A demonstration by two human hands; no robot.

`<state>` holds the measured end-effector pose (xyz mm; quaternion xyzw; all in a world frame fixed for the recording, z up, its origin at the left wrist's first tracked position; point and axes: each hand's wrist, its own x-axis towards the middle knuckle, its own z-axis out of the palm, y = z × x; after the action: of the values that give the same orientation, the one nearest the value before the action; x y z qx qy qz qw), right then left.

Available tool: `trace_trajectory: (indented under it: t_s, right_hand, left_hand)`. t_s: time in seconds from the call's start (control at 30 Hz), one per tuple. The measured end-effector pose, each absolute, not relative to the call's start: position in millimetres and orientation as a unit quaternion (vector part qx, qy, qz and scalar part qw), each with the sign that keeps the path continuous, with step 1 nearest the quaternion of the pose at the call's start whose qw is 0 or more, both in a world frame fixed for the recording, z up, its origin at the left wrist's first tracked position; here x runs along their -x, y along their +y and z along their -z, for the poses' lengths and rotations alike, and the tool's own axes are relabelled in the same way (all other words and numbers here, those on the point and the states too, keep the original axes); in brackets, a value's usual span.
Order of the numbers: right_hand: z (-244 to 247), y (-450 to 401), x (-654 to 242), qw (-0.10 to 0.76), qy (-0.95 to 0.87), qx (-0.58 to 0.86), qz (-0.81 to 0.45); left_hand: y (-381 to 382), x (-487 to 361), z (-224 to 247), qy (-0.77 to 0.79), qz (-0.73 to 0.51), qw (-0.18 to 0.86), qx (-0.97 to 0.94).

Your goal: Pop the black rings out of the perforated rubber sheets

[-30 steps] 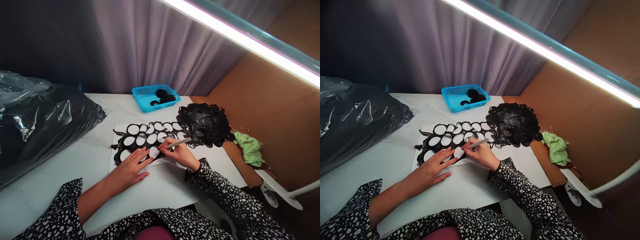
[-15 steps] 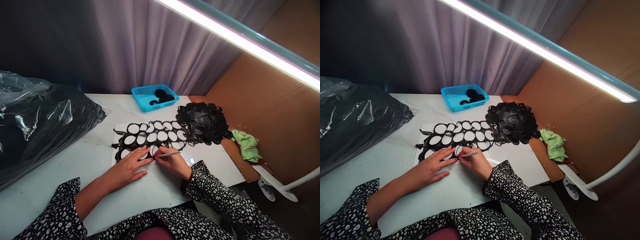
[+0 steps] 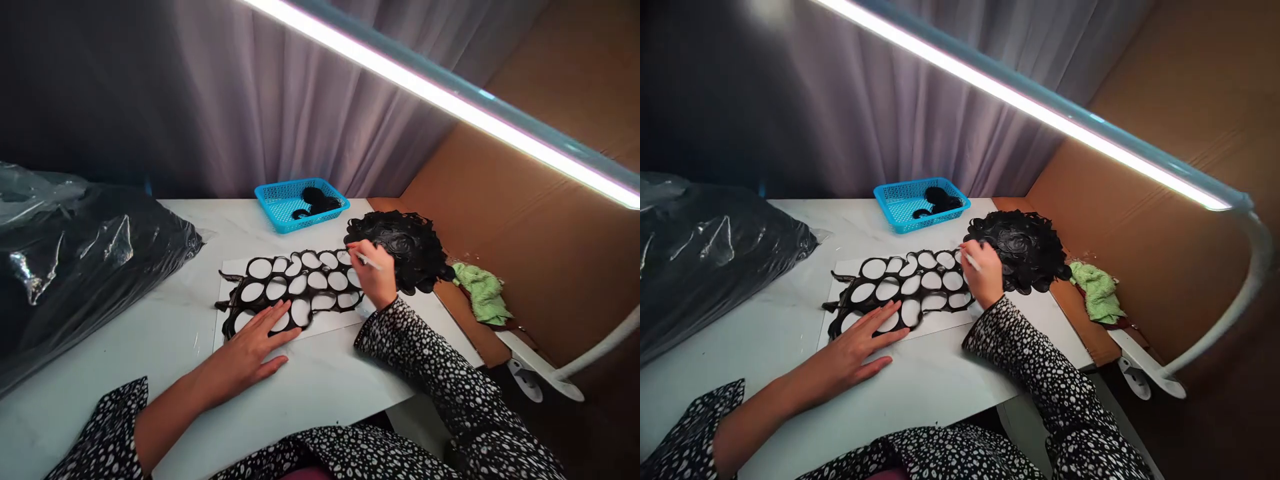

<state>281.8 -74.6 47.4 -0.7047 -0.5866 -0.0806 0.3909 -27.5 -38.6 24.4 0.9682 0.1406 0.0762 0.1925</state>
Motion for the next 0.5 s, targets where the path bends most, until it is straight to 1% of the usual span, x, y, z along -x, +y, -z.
trace_trajectory:
  t_s: [0.07, 0.13, 0.17, 0.23, 0.3, 0.4, 0.47, 0.5]
  right_hand:
    - [-61, -66, -306, 0.509, -0.487, 0.710, -0.013]
    - [-69, -66, -312, 0.597, -0.411, 0.660, -0.197]
    - [-71, -68, -309, 0.619, -0.376, 0.619, -0.304]
    - [-71, -73, -296, 0.629, -0.314, 0.521, -0.485]
    - [-71, -78, -281, 0.623, -0.270, 0.435, -0.592]
    - [-72, -81, -270, 0.616, -0.227, 0.362, -0.661]
    - [-73, -82, -271, 0.614, -0.207, 0.339, -0.682]
    - [-73, -82, -272, 0.614, -0.198, 0.330, -0.689]
  left_hand:
    - [-37, 29, -27, 0.146, -0.082, 0.198, -0.966]
    - [-34, 22, -32, 0.161, -0.107, 0.219, -0.957]
    - [-31, 15, -37, 0.180, -0.123, 0.240, -0.946]
    - [-25, -8, -49, 0.242, -0.154, 0.319, -0.903]
    - [-17, -38, -64, 0.300, -0.176, 0.437, -0.830]
    - [-4, -82, -80, 0.310, -0.199, 0.601, -0.710]
    - [5, -103, -85, 0.291, -0.185, 0.665, -0.663]
    - [8, -109, -86, 0.283, -0.175, 0.679, -0.654]
